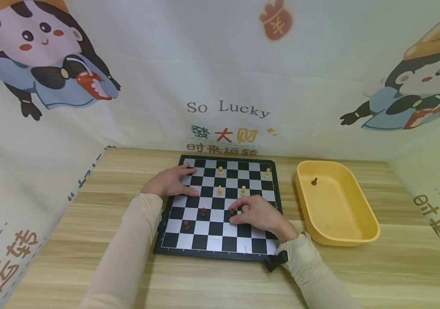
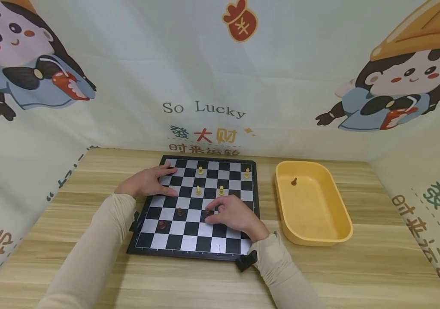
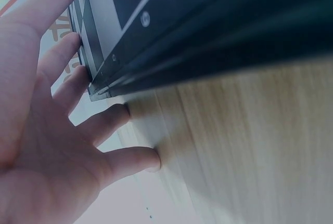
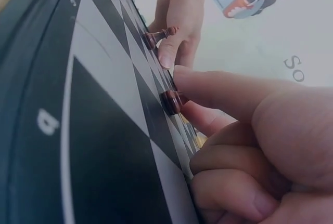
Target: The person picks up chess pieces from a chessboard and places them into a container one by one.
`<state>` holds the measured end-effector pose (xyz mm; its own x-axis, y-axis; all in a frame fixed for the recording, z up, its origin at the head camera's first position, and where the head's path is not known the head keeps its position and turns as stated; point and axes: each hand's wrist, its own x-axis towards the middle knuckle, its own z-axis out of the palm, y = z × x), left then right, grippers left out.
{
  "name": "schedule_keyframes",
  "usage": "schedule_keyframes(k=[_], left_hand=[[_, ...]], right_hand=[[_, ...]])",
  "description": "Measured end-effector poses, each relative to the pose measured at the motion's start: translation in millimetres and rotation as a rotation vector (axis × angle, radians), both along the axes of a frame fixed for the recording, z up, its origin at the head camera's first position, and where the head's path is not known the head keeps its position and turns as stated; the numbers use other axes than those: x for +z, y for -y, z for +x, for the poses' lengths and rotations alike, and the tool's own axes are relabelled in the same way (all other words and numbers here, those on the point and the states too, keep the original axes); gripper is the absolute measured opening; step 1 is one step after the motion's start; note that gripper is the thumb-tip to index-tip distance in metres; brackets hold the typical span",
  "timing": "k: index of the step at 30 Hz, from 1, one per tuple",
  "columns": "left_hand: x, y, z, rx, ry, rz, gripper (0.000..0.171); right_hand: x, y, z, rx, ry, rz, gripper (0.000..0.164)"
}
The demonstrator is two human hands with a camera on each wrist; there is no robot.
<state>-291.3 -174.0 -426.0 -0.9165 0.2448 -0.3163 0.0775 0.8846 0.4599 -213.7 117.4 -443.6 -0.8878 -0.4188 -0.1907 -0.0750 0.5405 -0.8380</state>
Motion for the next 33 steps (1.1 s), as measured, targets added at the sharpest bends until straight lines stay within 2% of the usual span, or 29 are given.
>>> schedule_keyframes(k=[12, 21, 33], left_hand=[[-0.8, -1.9, 4.6, 0.010, -0.004, 0.005, 0.094], [-0.4, -2.1, 2.4, 0.012, -0.006, -0.006, 0.094], [1.6, -0.7, 1.5, 0.003, -0.005, -0.015, 0.095]], right_hand=[[-1.3, 1.6, 2.1, -0.023, -0.009, 0.044, 0.022], [-1.6, 3.7, 2.8, -0.026, -0.025, 0.052, 0.021], [-3.4, 4.9, 0.8, 0.011, -0.075, 0.056, 0.014]])
